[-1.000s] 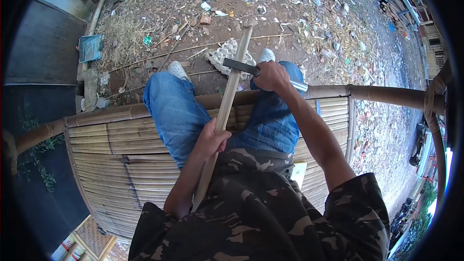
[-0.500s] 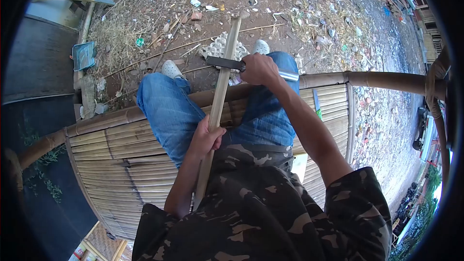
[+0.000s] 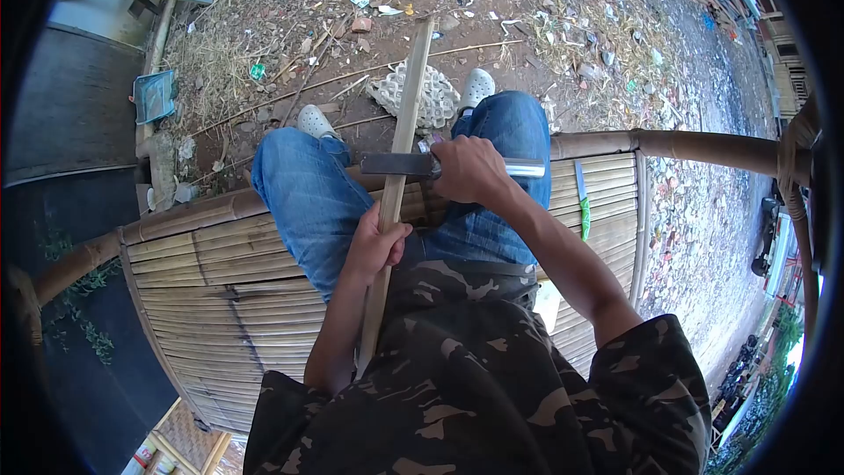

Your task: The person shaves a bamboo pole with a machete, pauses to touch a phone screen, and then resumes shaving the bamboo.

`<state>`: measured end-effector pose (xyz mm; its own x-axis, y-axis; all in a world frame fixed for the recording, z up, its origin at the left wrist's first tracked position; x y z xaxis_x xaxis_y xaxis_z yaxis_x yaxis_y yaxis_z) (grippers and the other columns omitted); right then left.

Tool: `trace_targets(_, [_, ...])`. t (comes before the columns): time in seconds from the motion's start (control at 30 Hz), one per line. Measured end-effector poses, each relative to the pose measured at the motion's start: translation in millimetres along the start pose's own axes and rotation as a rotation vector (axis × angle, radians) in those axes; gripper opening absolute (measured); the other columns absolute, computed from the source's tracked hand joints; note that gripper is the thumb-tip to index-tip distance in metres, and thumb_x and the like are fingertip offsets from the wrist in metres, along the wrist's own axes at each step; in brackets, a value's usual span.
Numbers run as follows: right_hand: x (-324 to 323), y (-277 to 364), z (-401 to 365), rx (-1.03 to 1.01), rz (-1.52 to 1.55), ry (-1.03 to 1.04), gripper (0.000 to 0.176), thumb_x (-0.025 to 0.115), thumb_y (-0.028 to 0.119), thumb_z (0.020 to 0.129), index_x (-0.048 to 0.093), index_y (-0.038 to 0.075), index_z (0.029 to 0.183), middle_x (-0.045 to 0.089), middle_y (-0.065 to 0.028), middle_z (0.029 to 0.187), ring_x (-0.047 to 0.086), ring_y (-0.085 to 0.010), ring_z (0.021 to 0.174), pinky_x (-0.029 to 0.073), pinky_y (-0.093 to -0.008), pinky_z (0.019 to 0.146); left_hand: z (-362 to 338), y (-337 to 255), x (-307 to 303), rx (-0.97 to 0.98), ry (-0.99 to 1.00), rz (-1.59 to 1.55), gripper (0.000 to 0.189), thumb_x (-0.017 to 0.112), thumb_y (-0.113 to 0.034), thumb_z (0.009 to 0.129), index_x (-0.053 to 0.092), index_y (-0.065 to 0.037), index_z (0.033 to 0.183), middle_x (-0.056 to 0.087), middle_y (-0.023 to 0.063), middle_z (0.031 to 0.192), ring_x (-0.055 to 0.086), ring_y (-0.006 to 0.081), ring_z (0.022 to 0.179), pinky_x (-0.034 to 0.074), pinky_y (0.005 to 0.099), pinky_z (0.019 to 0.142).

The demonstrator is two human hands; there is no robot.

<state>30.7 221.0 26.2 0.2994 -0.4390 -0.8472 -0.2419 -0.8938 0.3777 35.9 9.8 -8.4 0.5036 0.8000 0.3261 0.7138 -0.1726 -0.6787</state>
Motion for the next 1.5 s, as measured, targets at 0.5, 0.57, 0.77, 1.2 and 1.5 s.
trace_targets(0.5, [-13.4,-19.3,12.8,-0.019,-0.097,0.142,0.029,0.066,0.024,0.067,0.072,0.009,0.091,0.068,-0.0196,0.083,0.066,-0.0388,0.084,0.053,-0.0458,0.08,-0.3,-1.1,2.1,0.005,0.015,-0.016,0.024,0.056,0.0,0.087,0.048,-0.005,0.109,0.046,-0.0022,0.057,0.044,0.0057,0.04,0.033,0.0206,0.035])
trace_targets(0.57, [-13.7,-19.3,12.7,-0.02,-0.077,0.133,0.028,0.067,0.023,0.064,0.071,0.008,0.088,0.068,-0.0189,0.079,0.066,-0.039,0.081,0.053,-0.0462,0.078,0.1,-2.0,2.7,0.023,0.048,-0.006,0.018,0.06,-0.005,0.089,0.049,-0.006,0.104,0.045,-0.0029,0.056,0.043,0.0054,0.04,0.033,0.0204,0.035])
trace_targets(0.77, [-12.0,-16.1,9.5,-0.023,-0.092,0.083,0.029,0.067,0.022,0.062,0.07,0.008,0.088,0.068,-0.0189,0.078,0.065,-0.0391,0.08,0.053,-0.0466,0.076,1.6,-8.2,7.9,-0.024,-0.021,-0.082,0.022,0.069,-0.022,0.09,0.051,-0.01,0.088,0.046,-0.0035,0.053,0.042,0.0065,0.038,0.031,0.0224,0.034])
trace_targets(1.2, [-11.9,-5.3,7.8,-0.045,-0.04,0.069,0.031,0.067,0.021,0.062,0.071,0.009,0.09,0.067,-0.0196,0.076,0.065,-0.039,0.079,0.052,-0.0466,0.074,-0.3,-3.7,-0.8,0.023,0.04,-0.144,0.019,0.064,-0.008,0.089,0.049,-0.007,0.101,0.044,-0.0031,0.053,0.04,0.006,0.037,0.028,0.0222,0.034])
trace_targets(1.5, [-13.9,9.3,-9.1,-0.103,0.022,0.081,0.032,0.067,0.022,0.063,0.07,0.008,0.091,0.067,-0.0203,0.077,0.065,-0.0397,0.079,0.052,-0.0471,0.074,-1.8,-1.0,0.9,0.017,0.1,-0.172,0.019,0.062,-0.006,0.089,0.049,-0.007,0.102,0.045,-0.0032,0.054,0.042,0.0062,0.038,0.03,0.0223,0.034])
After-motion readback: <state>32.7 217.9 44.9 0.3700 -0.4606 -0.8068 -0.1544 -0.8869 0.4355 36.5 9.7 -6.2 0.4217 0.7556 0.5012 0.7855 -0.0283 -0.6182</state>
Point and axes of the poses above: each hand's wrist, its own z-axis towards the middle knuckle, its own x-axis out of the palm, y = z × x, the point moved 2 cm from there along z, towards the middle knuckle
